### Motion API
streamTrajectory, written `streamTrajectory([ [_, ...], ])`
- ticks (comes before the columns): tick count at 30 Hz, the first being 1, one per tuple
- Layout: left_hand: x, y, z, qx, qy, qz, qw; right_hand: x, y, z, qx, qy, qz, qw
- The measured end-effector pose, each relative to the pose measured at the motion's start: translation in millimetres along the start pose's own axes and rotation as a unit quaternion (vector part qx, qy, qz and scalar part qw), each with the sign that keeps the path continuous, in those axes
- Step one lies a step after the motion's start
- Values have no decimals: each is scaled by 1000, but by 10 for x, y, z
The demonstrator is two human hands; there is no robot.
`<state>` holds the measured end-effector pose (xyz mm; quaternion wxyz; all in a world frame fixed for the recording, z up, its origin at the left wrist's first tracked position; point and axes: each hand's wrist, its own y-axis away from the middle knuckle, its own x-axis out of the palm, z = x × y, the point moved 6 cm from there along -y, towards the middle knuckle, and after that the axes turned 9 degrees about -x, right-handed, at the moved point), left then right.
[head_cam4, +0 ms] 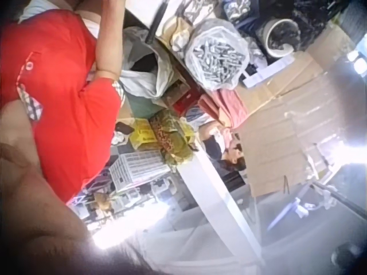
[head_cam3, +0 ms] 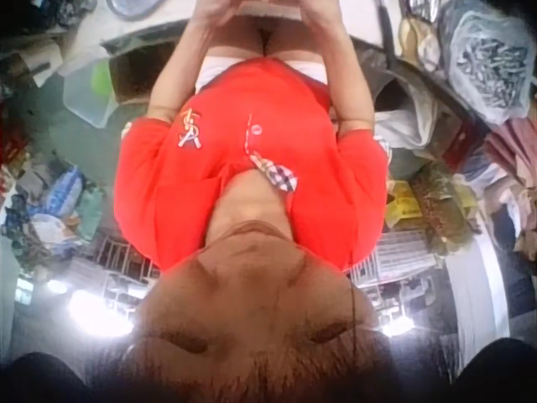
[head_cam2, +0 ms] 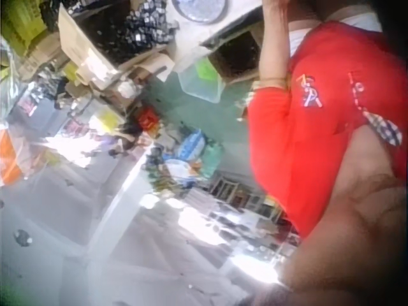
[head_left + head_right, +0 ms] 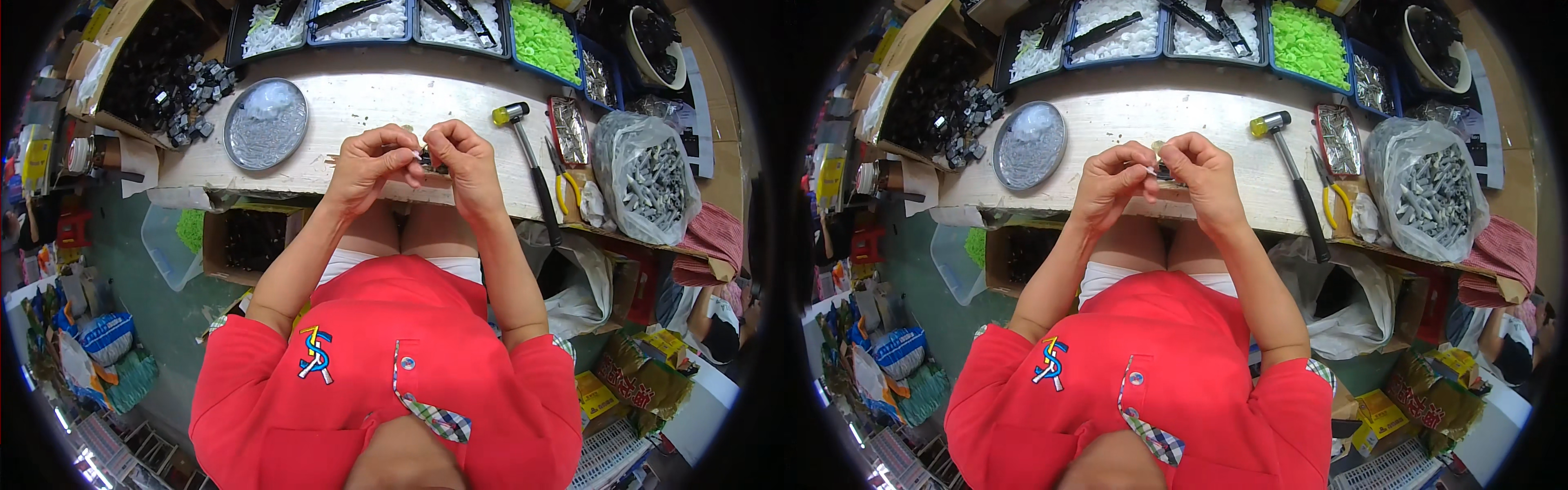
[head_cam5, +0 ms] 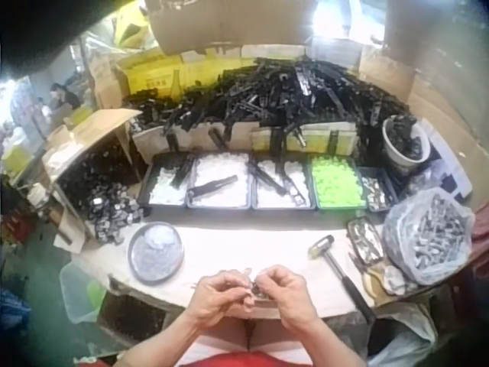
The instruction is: Manually assemble small plastic toy components at a factory workbench using a jig and hand tools.
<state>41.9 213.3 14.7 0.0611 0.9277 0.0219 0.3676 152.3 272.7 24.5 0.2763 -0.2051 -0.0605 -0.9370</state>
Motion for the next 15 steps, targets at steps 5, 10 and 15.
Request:
streamTrajectory([
  [5, -27, 60, -6, 13, -19, -9, 1000, 41, 25, 8, 13, 11, 12, 1000],
  [10, -42, 89, -53, 25, -68, -4, 997, 81, 21, 50, 57, 60, 42, 996],
  [15, -57, 112, -47, 30, -174, 3, 984, 67, -71, 85, -41, 310, 130, 941],
])
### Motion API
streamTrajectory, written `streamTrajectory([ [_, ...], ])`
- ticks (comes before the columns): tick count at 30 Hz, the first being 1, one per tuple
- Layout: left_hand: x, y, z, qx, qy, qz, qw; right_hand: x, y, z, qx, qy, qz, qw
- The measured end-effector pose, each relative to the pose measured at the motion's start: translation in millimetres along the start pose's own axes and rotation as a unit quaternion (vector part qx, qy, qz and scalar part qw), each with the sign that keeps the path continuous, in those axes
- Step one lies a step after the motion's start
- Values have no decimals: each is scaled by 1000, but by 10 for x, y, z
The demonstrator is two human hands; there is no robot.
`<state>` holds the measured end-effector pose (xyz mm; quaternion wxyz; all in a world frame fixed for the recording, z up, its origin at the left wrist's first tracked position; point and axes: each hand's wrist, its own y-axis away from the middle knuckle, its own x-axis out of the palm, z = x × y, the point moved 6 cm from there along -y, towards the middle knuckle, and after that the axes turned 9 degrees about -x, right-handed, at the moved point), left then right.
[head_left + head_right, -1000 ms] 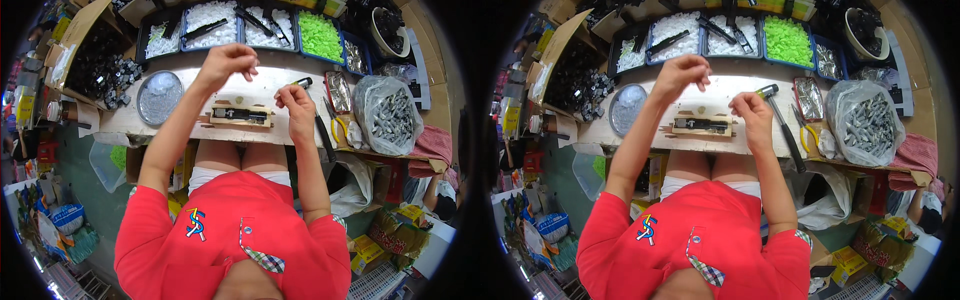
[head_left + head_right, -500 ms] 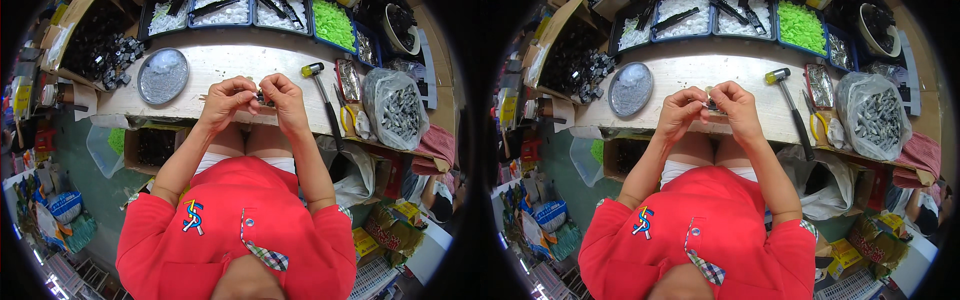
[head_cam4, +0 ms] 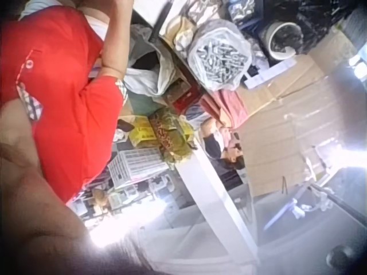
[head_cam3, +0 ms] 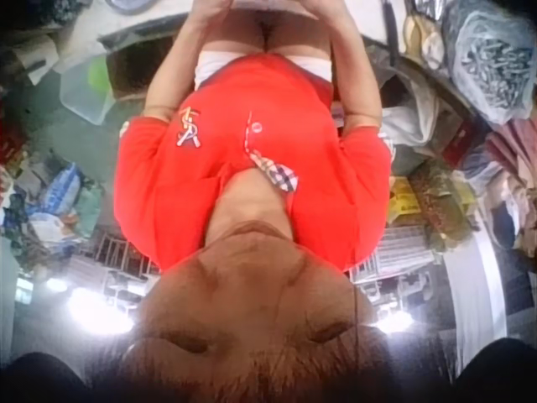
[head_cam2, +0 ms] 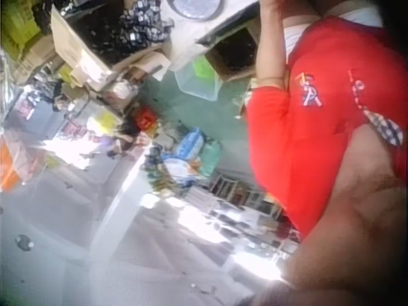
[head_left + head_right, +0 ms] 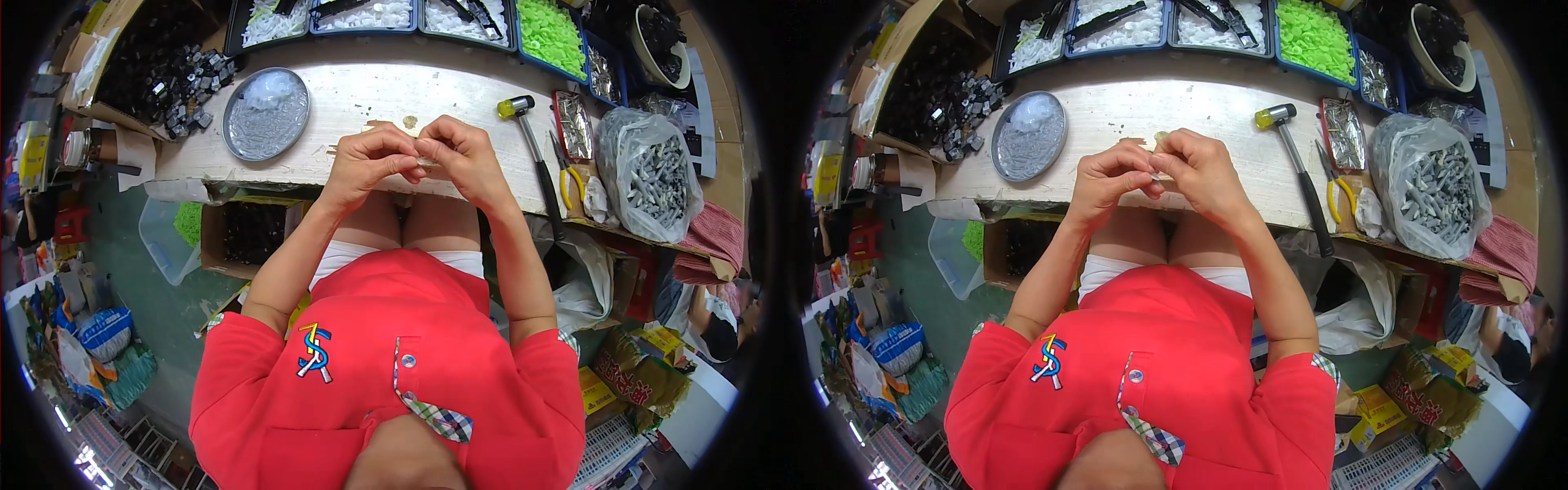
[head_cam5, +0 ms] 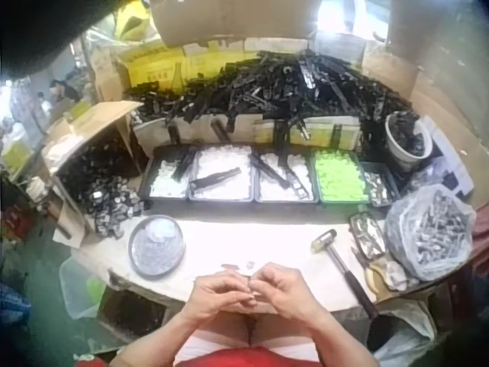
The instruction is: Manually assemble small plastic toy components at a factory workbench using a jig and hand tools.
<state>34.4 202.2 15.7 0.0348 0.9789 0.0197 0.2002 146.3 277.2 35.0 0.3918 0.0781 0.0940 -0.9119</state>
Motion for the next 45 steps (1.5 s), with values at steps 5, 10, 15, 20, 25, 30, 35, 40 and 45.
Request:
streamTrajectory([
  [5, -97, -13, 58, -9, 78, -46, 996, 90, 37, 98, -113, 80, -49, 989],
  [10, -143, -37, 95, -10, 116, -72, 991, 68, 140, 233, -232, 198, -117, 945],
  [15, -107, -34, 10, 65, -55, -126, 988, 101, 163, 270, -278, 281, -102, 913],
  [20, -151, 22, -336, 232, -392, -170, 874, 72, 155, 121, -277, 353, -81, 890],
  [25, -236, -19, -153, 160, -507, -132, 837, 201, 93, 13, -266, 411, -23, 871],
  [30, -218, -93, -37, 98, -539, -103, 830, 196, 31, 32, -242, 417, 38, 875],
  [35, -168, -183, -87, 75, -576, -79, 810, 125, 44, -13, -244, 407, 43, 879],
  [40, 44, -346, -195, 40, -658, -26, 752, -121, 109, 6, -224, 369, -22, 902],
  [45, 257, -534, -312, -24, -787, 88, 610, -388, 226, -2, -218, 351, -61, 909],
])
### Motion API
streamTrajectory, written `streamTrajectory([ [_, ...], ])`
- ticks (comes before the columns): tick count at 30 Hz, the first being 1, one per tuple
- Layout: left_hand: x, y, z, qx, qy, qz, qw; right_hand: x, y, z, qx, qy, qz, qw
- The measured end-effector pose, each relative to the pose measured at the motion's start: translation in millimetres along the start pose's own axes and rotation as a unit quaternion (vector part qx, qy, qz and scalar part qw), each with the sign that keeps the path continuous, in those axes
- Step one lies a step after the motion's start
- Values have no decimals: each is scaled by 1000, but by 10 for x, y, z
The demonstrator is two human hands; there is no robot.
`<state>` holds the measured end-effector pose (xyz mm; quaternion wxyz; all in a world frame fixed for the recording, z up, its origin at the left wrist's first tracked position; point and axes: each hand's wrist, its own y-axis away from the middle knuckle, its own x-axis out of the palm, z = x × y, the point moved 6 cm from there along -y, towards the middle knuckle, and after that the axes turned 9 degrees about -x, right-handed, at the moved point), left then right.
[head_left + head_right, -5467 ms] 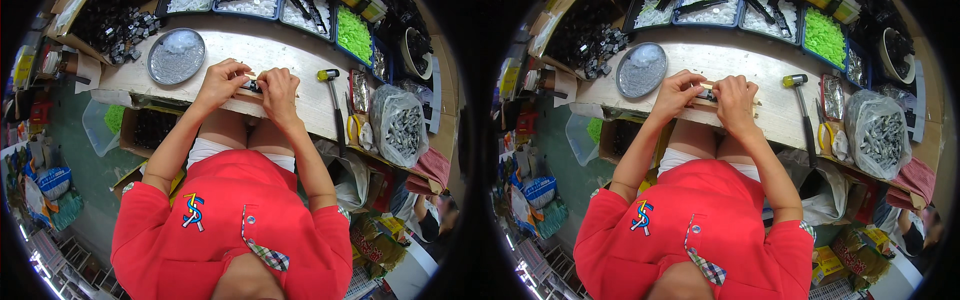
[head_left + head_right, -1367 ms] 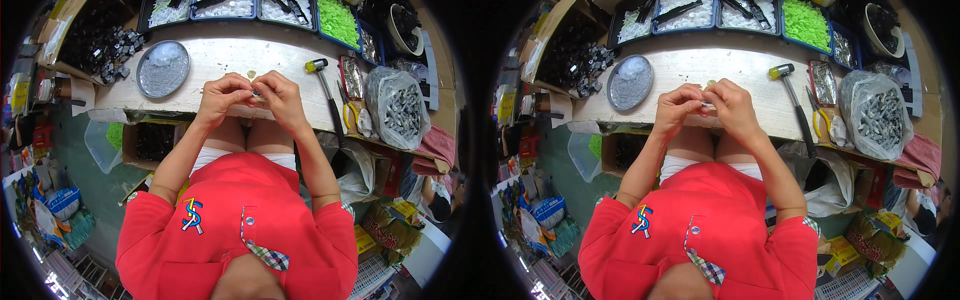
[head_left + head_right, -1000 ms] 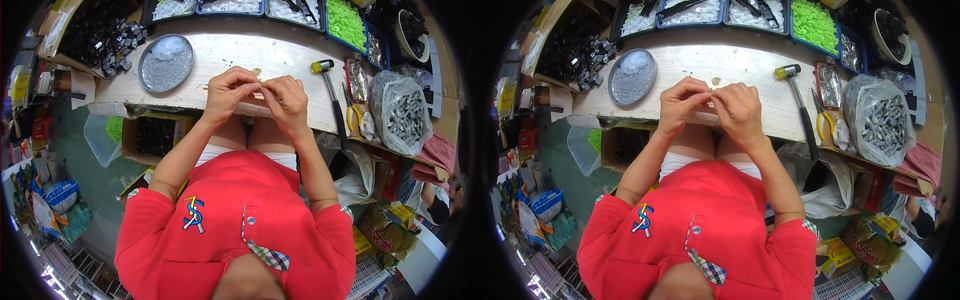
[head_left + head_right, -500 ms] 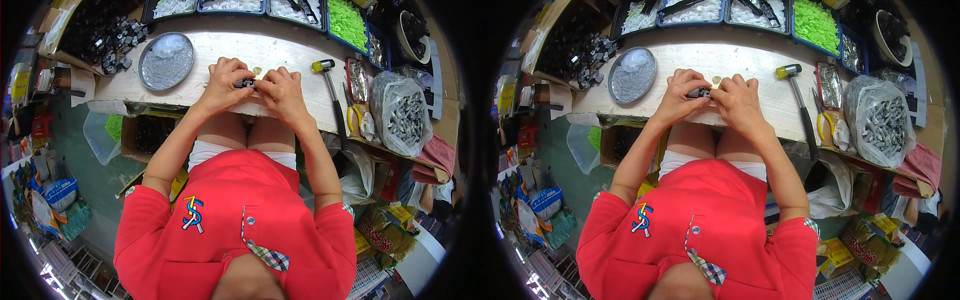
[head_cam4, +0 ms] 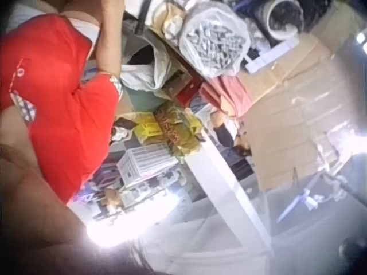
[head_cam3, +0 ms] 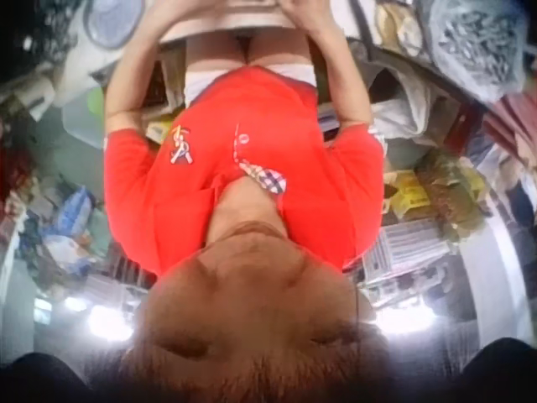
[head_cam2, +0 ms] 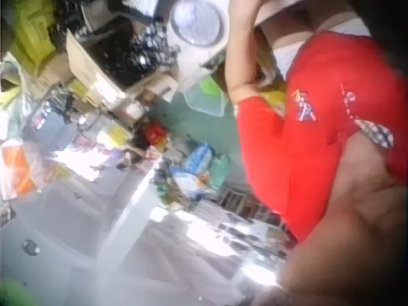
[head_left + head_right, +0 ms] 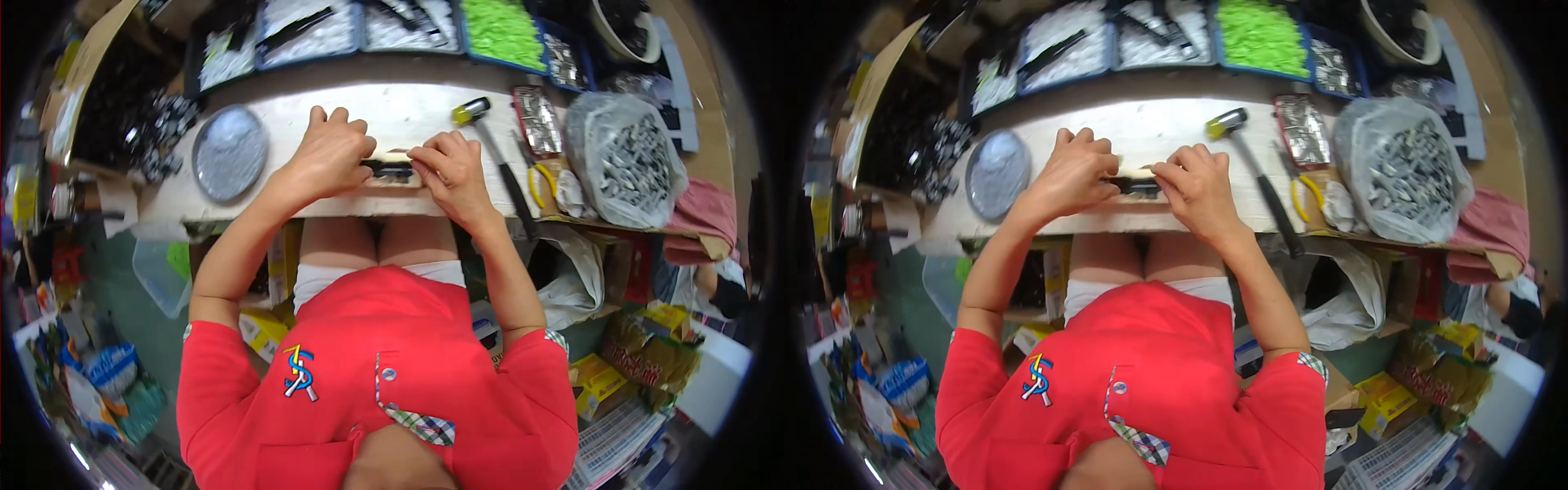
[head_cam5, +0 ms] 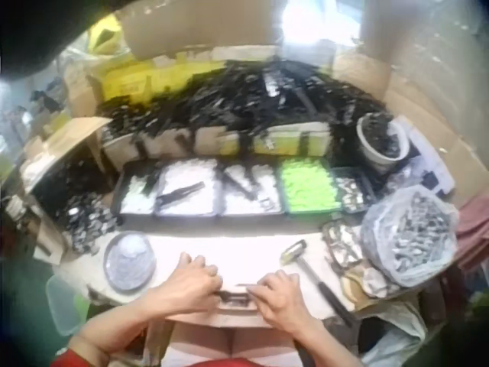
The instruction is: Manually assemble small plastic toy components at a factory workbench using a jig and hand tools.
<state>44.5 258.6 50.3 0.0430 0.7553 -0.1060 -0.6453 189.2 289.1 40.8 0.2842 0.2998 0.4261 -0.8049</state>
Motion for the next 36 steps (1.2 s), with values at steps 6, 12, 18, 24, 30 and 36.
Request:
streamTrajectory([
  [6, -496, -1242, -475, 73, 101, -181, 976, -595, 335, -594, 133, 55, -88, 986],
  [12, -497, -2158, -921, 76, 84, -198, 974, -1008, 468, -1095, 227, 188, -98, 951],
  [18, -369, -2538, -884, 93, 146, -173, 970, -974, 475, -1480, 274, 302, 5, 913],
  [24, -380, -2423, -1093, 77, 40, -174, 981, -979, 445, -1516, 308, 311, 49, 898],
  [30, -361, -2549, -803, 122, 174, -153, 965, -1058, 559, -1547, 261, 269, 1, 927],
  [36, -249, -2508, -917, 98, 146, -116, 977, -1050, 583, -1543, 253, 286, -16, 924],
])
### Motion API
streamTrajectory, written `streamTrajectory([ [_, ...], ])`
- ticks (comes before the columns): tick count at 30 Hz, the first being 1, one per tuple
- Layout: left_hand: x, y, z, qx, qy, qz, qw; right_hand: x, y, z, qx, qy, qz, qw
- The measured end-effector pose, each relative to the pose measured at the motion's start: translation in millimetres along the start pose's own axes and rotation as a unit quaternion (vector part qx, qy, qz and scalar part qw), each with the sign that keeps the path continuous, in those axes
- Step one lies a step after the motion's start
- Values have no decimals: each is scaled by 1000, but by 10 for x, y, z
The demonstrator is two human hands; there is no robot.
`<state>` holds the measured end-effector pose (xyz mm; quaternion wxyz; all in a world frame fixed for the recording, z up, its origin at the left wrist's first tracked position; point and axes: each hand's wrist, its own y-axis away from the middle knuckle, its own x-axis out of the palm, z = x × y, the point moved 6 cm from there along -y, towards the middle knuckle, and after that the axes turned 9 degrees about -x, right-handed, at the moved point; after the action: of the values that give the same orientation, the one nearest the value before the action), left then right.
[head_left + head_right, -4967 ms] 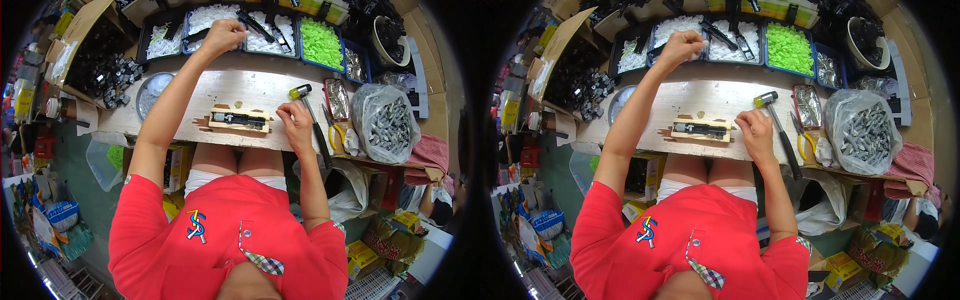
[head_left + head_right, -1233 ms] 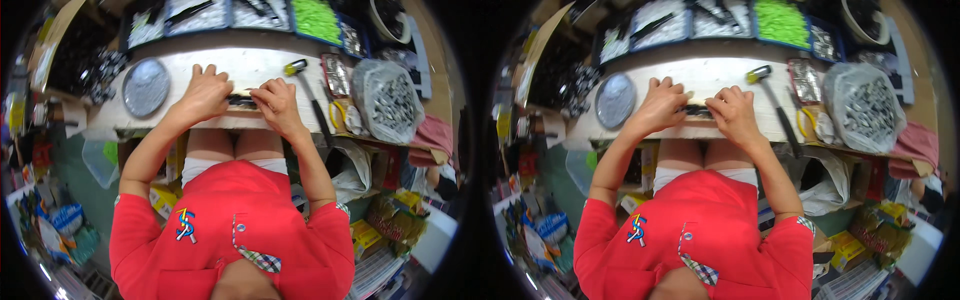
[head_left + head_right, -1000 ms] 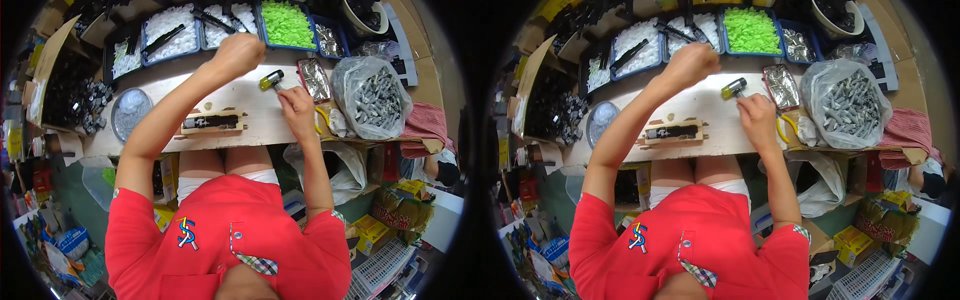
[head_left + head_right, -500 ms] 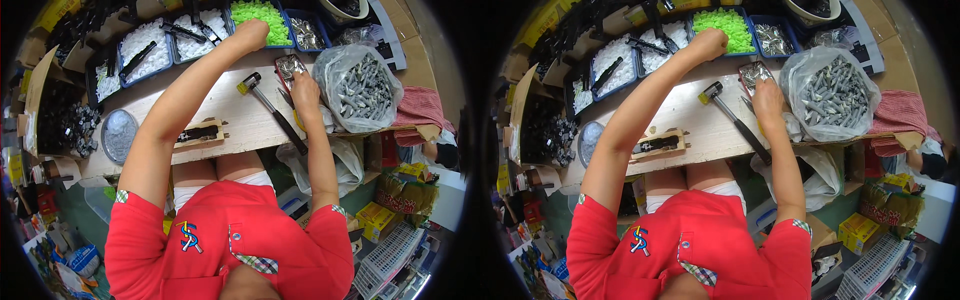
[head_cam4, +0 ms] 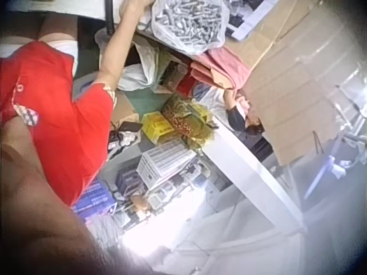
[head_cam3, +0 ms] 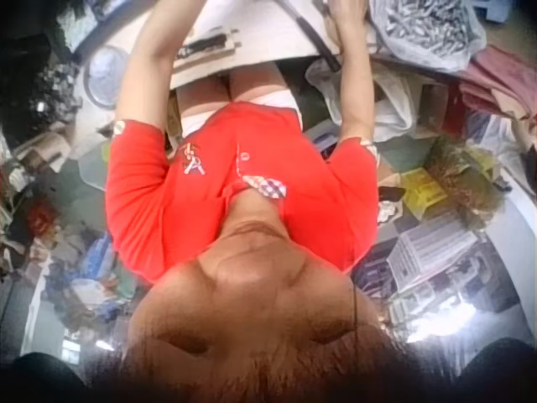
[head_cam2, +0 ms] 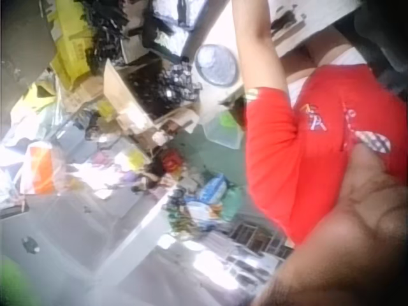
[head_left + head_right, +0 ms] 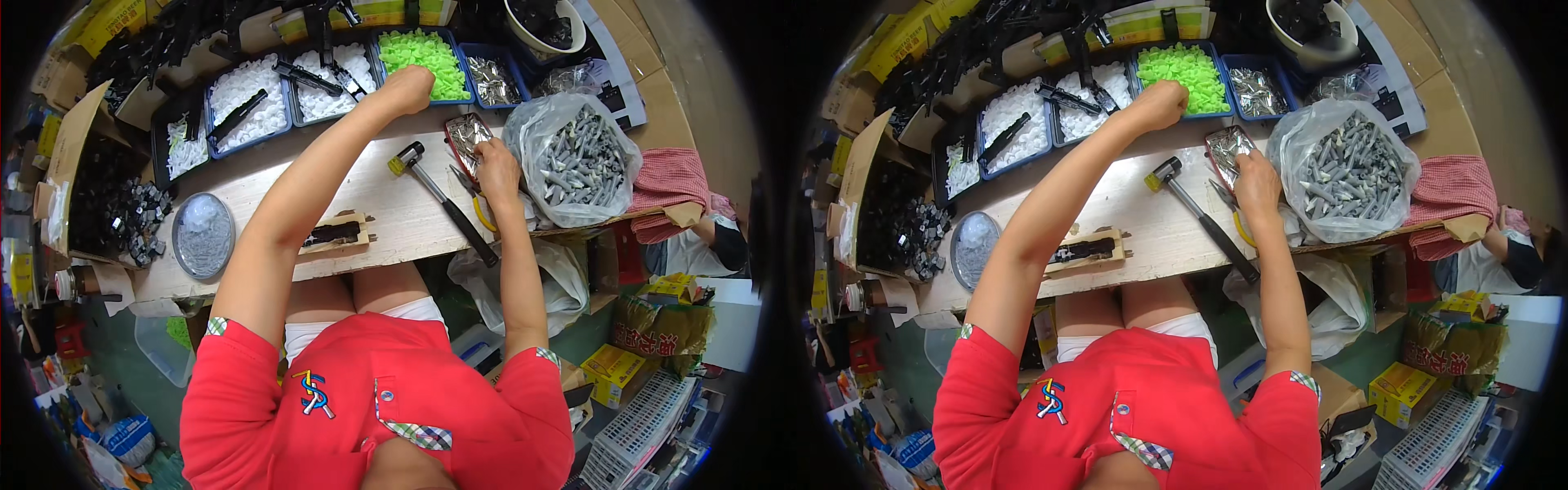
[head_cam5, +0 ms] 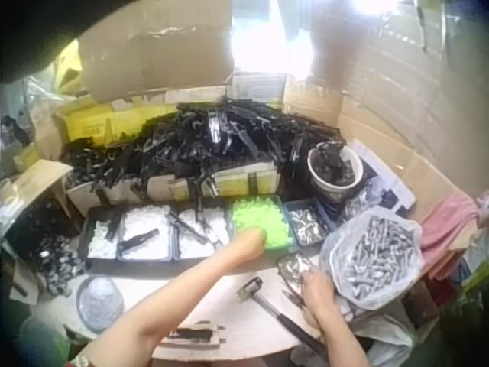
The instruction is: Manually assemble small plastic toy components at a factory workbench using a jig and hand tools.
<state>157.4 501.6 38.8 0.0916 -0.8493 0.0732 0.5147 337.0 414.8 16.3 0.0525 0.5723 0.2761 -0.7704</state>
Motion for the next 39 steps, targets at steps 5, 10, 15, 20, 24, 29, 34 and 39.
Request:
streamTrajectory([
  [5, -84, 13, -47, 27, -31, -27, 999, -81, -21, 61, 3, -13, -23, 1000],
  [10, -386, 198, 109, -61, 283, -99, 952, -205, 16, 96, 12, -24, -65, 998],
  [15, -424, 891, 195, -122, 726, 44, 676, -312, 20, 385, 8, -188, -96, 978],
  [20, -173, 1792, 263, -114, 828, 88, 542, -466, 11, 1129, -68, -394, -38, 916],
  [24, -21, 2313, 350, -135, 864, 61, 482, -361, 59, 1586, -128, -474, 11, 871],
  [29, 2, 2699, 387, -137, 877, 21, 461, -291, 123, 1989, -127, -532, 53, 835],
  [34, 13, 2869, 399, -120, 891, 5, 438, -176, 186, 2165, -150, -540, 65, 825],
  [39, -16, 2905, 349, -103, 892, -3, 439, -153, 221, 2246, -143, -562, 69, 812],
])
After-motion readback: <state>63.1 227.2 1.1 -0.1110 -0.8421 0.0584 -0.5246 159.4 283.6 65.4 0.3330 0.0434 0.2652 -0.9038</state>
